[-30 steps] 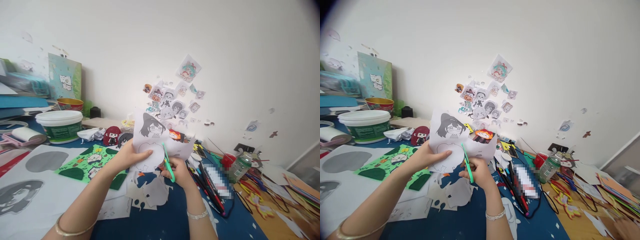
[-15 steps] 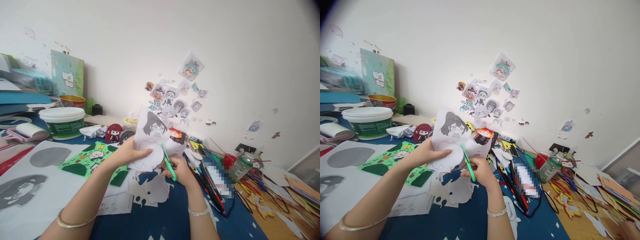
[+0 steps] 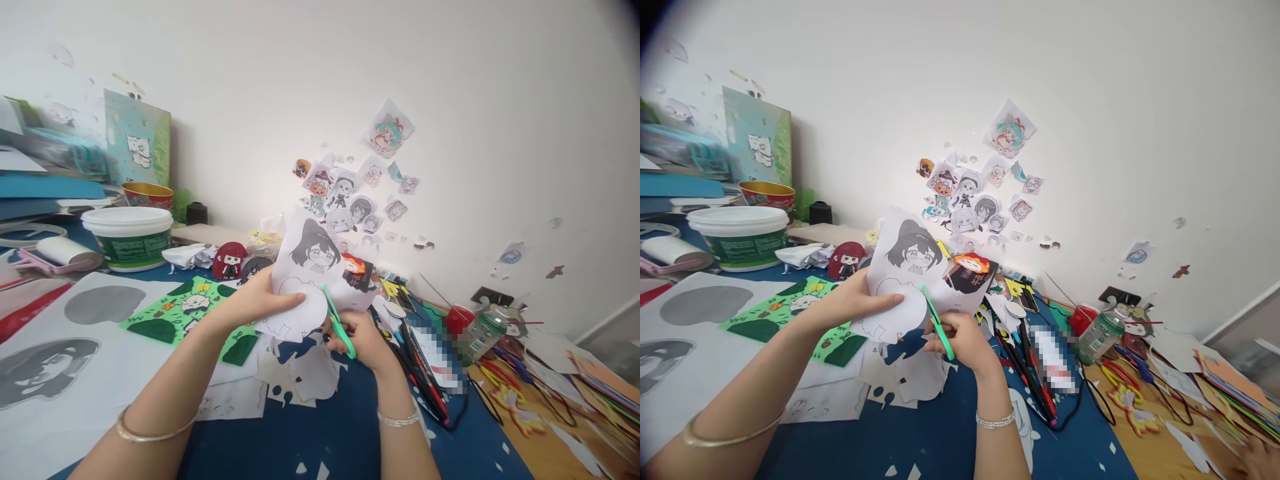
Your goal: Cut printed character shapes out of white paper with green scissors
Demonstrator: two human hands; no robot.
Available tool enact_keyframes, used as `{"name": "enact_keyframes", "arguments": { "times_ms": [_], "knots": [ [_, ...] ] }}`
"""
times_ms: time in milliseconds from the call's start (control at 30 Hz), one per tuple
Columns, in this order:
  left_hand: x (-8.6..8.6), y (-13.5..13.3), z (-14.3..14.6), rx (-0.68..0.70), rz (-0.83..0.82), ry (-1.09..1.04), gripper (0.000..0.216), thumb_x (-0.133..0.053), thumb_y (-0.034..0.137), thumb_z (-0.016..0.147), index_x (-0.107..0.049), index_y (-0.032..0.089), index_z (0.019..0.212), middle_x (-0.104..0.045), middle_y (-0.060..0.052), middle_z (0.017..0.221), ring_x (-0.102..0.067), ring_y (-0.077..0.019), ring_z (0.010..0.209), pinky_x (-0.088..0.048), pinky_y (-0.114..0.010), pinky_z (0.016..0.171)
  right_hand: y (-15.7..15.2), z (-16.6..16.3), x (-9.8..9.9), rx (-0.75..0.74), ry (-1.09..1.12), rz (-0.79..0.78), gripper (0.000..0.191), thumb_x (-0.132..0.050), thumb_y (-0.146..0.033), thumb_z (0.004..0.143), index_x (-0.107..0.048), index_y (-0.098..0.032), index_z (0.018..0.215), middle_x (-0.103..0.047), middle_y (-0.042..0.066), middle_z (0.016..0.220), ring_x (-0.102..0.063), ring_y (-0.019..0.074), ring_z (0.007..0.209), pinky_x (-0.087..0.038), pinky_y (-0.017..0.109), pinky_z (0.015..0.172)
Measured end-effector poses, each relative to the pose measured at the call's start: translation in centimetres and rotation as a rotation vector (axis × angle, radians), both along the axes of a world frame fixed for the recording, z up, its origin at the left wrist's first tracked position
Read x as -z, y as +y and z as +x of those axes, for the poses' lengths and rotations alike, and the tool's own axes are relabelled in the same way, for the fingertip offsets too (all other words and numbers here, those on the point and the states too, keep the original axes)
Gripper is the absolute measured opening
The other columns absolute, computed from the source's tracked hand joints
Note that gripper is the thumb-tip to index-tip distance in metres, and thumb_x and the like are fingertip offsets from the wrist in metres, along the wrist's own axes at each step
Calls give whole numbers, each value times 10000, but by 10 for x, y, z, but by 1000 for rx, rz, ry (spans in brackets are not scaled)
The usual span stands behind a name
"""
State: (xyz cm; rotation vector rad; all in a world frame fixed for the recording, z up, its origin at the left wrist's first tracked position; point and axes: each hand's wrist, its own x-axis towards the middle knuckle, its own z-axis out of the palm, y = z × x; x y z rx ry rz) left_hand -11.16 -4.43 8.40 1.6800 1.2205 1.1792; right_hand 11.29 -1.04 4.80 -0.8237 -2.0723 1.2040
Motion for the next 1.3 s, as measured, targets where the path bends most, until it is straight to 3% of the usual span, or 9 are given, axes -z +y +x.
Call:
{"name": "enact_keyframes", "arguments": {
  "times_ms": [300,767,1300],
  "knots": [
    [4,3,-6,15,-22,100,563,-627,422,627,-512,198,1130,-648,-80,1031,-631,-263,860,-530,-315,627,4,5,3,-17,-64,-24,351,-741,-404,563,-619,-129,743,-490,-23,565,-436,109,530,-373,213,473],
    [-3,-1,-3,42,-50,161,571,-612,459,640,-472,196,1127,-641,-75,1025,-635,-241,819,-515,-290,621,2,1,1,-32,-49,-44,422,-741,-462,521,-616,-123,740,-493,-14,603,-439,130,577,-399,245,532],
    [-1,3,-6,174,-31,212,491,-613,431,655,-498,213,1079,-642,-57,1011,-629,-233,811,-494,-286,625,4,6,1,-63,-145,-35,411,-750,-463,510,-625,-123,705,-450,-29,559,-369,98,527,-315,205,460]
  ]
}}
